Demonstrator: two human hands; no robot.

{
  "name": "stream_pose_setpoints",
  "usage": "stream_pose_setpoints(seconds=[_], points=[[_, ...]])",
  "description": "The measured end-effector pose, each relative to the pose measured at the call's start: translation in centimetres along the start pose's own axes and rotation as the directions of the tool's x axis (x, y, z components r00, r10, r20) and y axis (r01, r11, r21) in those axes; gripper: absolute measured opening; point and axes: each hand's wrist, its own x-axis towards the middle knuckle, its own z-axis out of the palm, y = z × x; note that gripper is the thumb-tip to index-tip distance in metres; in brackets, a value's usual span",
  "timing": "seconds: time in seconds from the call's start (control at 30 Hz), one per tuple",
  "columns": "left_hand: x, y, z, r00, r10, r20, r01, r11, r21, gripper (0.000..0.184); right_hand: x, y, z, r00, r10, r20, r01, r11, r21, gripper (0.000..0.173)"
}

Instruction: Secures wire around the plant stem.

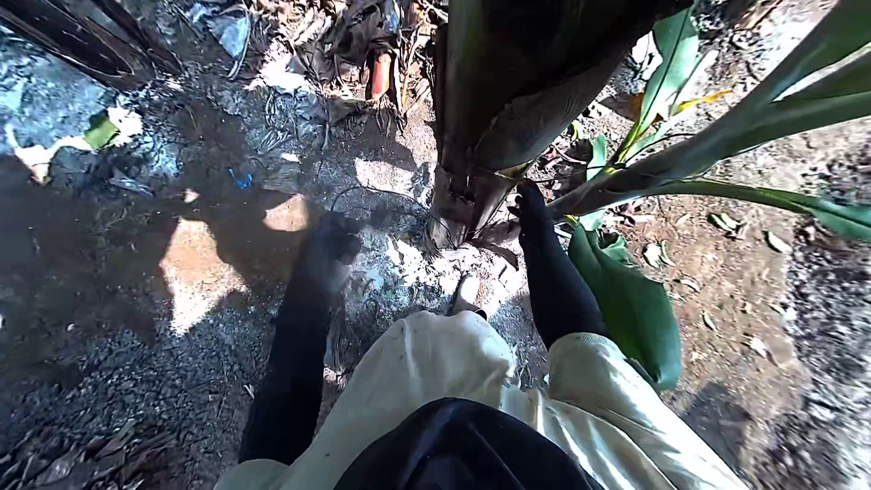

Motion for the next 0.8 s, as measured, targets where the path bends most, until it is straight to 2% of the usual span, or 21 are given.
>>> stream_pose_setpoints(seconds=[0.07,0.13,0.2,0.33,0.4,0.47,0.53,0.67,0.73,0.8], points=[[-1.4,0.9,-1.4,0.987,-0.006,-0.158,0.006,1.000,-0.006,0.034,1.7,0.6,0.6,0.998,0.051,0.035,-0.051,0.999,0.007,0.048],[-2.9,1.7,-3.3,0.953,0.036,-0.299,-0.026,0.999,0.038,0.028,2.1,0.7,1.4,0.993,0.111,0.030,-0.110,0.993,-0.039,0.053],[-4.6,2.6,-6.1,0.942,0.121,-0.314,-0.094,0.991,0.100,0.033,0.8,1.0,1.9,0.989,0.149,-0.007,-0.149,0.988,-0.041,0.063],[-7.5,4.1,-13.7,0.935,0.278,-0.219,-0.299,0.951,-0.073,0.042,-3.8,3.7,2.5,0.999,0.048,-0.009,-0.048,0.996,-0.078,0.068],[-8.4,3.9,-16.5,0.917,0.305,-0.256,-0.347,0.927,-0.139,0.041,-7.3,4.3,3.2,0.997,-0.012,0.070,0.017,0.997,-0.078,0.062],[-8.4,3.4,-18.0,0.904,0.304,-0.300,-0.365,0.914,-0.175,0.041,-9.3,4.9,4.6,0.993,-0.036,0.113,0.036,0.999,0.001,0.048],[-7.7,2.5,-19.0,0.915,0.284,-0.288,-0.348,0.915,-0.202,0.040,-10.4,5.0,6.1,0.983,-0.086,0.164,0.082,0.996,0.033,0.037],[-5.5,1.3,-18.3,0.935,0.209,-0.286,-0.252,0.960,-0.124,0.039,-15.3,5.0,8.8,0.937,-0.285,0.200,0.285,0.958,0.028,0.036],[-4.5,0.7,-16.6,0.936,0.144,-0.320,-0.184,0.978,-0.099,0.039,-20.4,6.8,9.3,0.929,-0.291,0.228,0.293,0.956,0.023,0.040],[-3.2,0.2,-14.7,0.915,0.021,-0.404,-0.073,0.991,-0.112,0.037,-26.0,9.6,9.5,0.938,-0.222,0.265,0.224,0.974,0.023,0.043]])
